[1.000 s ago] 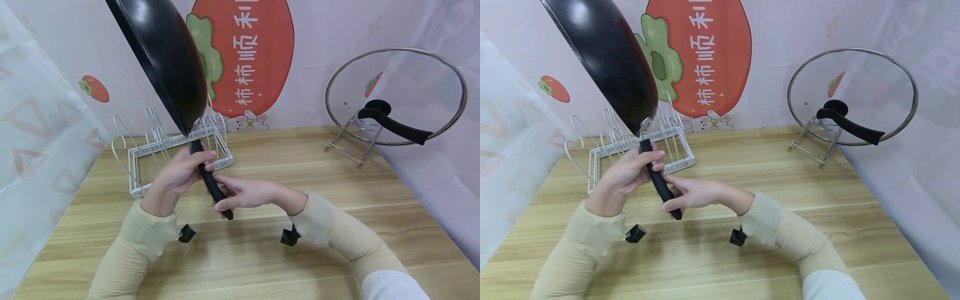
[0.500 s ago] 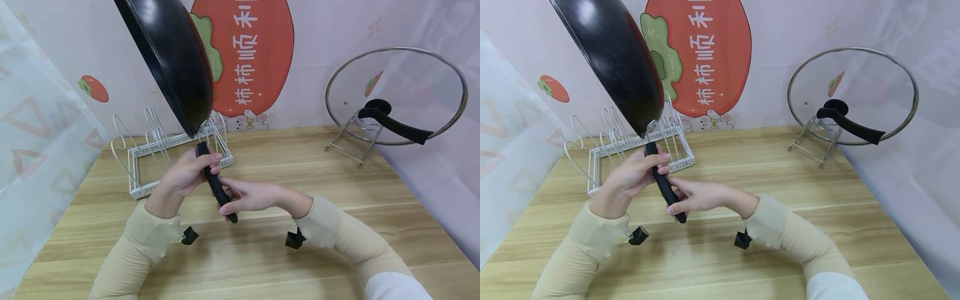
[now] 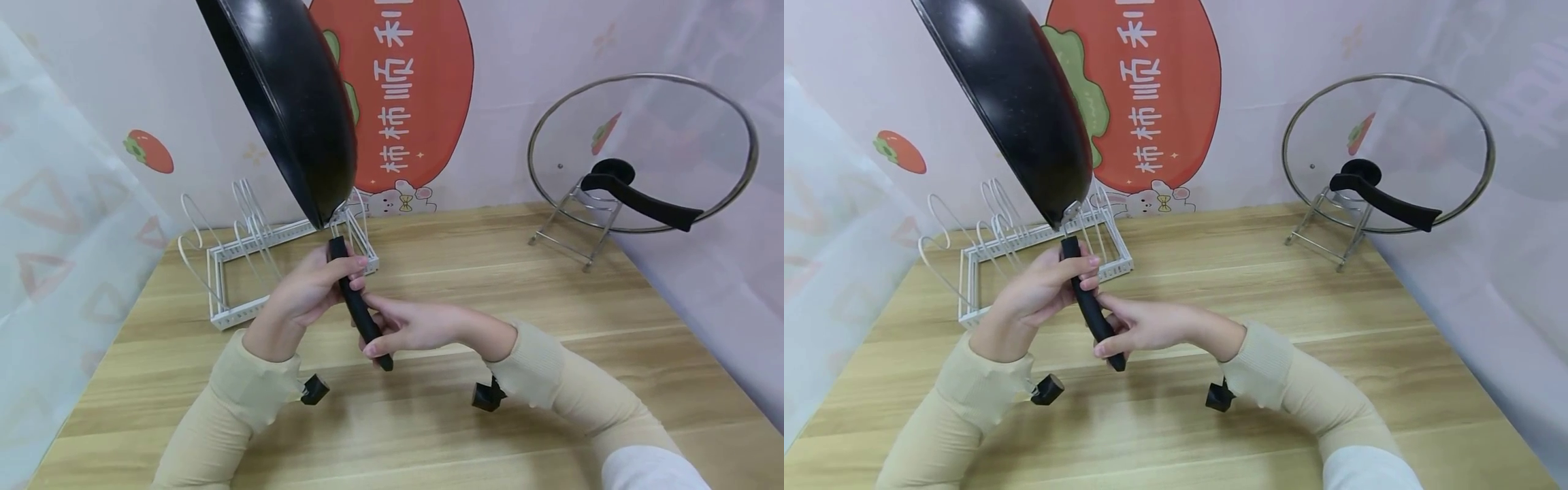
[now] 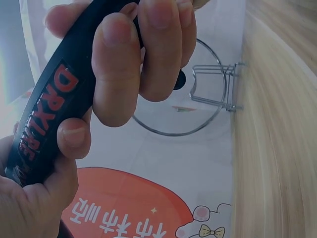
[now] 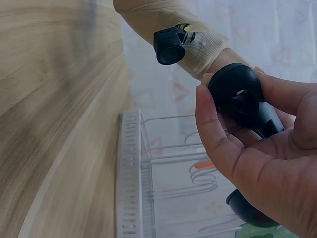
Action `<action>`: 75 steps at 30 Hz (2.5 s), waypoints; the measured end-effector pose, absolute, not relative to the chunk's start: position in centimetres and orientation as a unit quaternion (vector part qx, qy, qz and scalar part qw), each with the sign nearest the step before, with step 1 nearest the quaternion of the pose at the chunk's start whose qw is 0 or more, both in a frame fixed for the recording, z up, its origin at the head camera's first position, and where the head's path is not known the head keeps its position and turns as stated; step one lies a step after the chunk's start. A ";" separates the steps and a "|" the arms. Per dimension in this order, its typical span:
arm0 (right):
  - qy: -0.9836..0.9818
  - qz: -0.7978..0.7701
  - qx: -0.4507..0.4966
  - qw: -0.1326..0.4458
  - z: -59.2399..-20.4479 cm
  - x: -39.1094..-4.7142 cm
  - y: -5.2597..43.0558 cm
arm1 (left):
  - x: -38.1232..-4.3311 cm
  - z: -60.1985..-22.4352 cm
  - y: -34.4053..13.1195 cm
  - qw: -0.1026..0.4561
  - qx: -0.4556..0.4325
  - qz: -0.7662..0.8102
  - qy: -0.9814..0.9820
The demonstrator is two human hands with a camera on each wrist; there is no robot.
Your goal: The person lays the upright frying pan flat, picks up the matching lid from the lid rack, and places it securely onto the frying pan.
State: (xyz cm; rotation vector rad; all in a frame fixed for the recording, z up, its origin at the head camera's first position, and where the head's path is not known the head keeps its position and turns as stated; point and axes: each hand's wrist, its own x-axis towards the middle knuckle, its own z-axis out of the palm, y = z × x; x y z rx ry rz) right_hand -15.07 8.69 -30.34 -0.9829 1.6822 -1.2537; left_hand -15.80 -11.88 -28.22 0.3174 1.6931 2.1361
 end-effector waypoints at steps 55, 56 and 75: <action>0.672 -0.502 -0.409 0.359 -30.5 -14.3 11.5 | -16.4 -27.5 -8.3 0.201 0.165 0.719 0.644; 0.672 -0.501 -0.411 0.357 -30.5 -14.3 11.5 | -16.4 -27.5 -8.2 0.200 0.167 0.717 0.646; 0.655 -0.520 -0.427 0.345 -31.1 -14.3 12.0 | -16.7 -27.8 -6.8 0.187 0.183 0.711 0.653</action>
